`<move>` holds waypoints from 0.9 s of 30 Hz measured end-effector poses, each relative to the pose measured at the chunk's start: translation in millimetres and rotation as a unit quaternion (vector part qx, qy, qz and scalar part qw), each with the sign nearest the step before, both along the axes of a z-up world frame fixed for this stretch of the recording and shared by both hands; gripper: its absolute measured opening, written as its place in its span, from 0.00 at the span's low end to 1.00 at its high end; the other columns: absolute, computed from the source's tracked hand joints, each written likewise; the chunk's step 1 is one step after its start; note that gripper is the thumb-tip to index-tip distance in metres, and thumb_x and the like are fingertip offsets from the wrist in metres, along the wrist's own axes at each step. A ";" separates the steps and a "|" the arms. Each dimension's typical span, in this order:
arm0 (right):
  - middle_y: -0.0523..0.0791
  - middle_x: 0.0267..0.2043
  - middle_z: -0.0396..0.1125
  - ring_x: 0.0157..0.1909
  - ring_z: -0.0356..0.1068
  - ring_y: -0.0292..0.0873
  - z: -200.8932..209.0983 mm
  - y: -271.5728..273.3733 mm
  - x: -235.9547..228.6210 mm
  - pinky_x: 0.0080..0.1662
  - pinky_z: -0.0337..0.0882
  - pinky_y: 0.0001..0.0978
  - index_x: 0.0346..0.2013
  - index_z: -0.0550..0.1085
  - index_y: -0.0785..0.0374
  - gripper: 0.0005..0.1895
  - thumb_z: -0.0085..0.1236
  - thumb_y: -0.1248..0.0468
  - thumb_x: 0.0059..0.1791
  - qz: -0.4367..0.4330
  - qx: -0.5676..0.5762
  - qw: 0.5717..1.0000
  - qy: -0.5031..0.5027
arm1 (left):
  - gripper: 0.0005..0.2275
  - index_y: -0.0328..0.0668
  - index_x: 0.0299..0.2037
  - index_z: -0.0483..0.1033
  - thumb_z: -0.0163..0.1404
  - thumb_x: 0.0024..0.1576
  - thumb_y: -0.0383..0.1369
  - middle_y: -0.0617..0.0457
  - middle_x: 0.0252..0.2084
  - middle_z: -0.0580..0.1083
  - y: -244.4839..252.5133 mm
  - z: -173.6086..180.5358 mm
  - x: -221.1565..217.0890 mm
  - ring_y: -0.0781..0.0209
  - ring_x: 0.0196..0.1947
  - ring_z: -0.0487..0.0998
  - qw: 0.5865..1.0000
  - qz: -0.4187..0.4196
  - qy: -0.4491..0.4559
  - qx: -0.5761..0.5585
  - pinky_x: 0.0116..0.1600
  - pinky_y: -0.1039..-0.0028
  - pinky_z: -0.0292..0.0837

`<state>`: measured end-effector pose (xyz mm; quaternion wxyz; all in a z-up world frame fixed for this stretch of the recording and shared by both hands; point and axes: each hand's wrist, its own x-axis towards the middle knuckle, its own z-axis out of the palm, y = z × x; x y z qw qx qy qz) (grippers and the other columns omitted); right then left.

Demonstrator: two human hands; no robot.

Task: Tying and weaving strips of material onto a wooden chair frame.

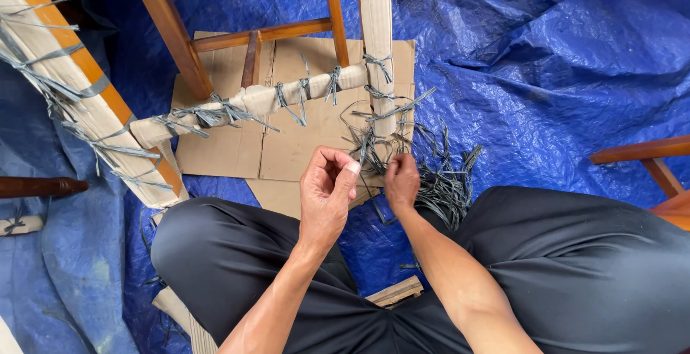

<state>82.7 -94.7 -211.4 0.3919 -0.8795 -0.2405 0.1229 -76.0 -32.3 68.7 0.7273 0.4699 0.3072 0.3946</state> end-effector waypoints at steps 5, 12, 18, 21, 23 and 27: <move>0.52 0.39 0.70 0.41 0.72 0.57 39.2 1.4 -42.5 0.44 0.71 0.50 0.35 0.72 0.63 0.12 0.61 0.58 0.48 0.152 -0.044 0.987 0.020 | 0.04 0.39 0.42 0.68 0.51 0.64 0.26 0.60 0.33 0.68 1.3 -3.3 1.4 0.77 0.28 0.65 1.000 0.002 0.002 0.014 0.32 0.84 0.62; 0.53 0.35 0.72 0.41 0.73 0.59 -13.6 -13.2 -35.3 0.43 0.72 0.52 0.33 0.74 0.62 0.06 0.59 0.63 0.46 0.221 -0.117 0.968 0.032 | 0.04 0.39 0.41 0.69 0.52 0.64 0.26 0.61 0.32 0.68 3.8 -11.6 2.0 0.76 0.26 0.65 1.000 0.017 0.011 0.019 0.32 0.84 0.62; 0.54 0.30 0.71 0.33 0.72 0.58 26.9 19.4 -25.5 0.39 0.70 0.50 0.39 0.69 0.64 0.07 0.53 0.65 0.50 0.104 0.055 0.992 0.038 | 0.04 0.39 0.40 0.69 0.52 0.63 0.26 0.61 0.31 0.68 8.3 -10.7 5.0 0.77 0.26 0.66 0.999 0.024 0.010 0.028 0.32 0.84 0.63; 0.52 0.32 0.70 0.34 0.71 0.55 50.5 45.7 12.7 0.40 0.69 0.48 0.40 0.68 0.64 0.06 0.49 0.64 0.54 0.014 0.193 0.981 -0.029 | 0.04 0.39 0.40 0.69 0.53 0.62 0.26 0.61 0.30 0.68 12.2 -4.6 5.8 0.77 0.26 0.66 0.999 0.029 0.004 0.036 0.31 0.83 0.63; 0.52 0.34 0.69 0.35 0.70 0.55 68.0 63.2 56.0 0.41 0.68 0.48 0.39 0.67 0.64 0.07 0.48 0.62 0.56 -0.044 0.245 0.966 -0.065 | 0.05 0.40 0.40 0.69 0.53 0.63 0.27 0.61 0.30 0.68 10.2 0.0 3.6 0.76 0.26 0.66 0.999 0.029 -0.006 0.045 0.31 0.83 0.63; 0.48 0.30 0.71 0.30 0.69 0.44 150.3 101.2 153.0 0.35 0.69 0.40 0.35 0.72 0.63 0.08 0.56 0.61 0.51 -0.142 0.240 0.959 0.059 | 0.05 0.39 0.39 0.69 0.53 0.62 0.28 0.62 0.29 0.68 16.4 16.6 6.4 0.76 0.25 0.66 0.997 0.030 0.012 0.076 0.31 0.83 0.62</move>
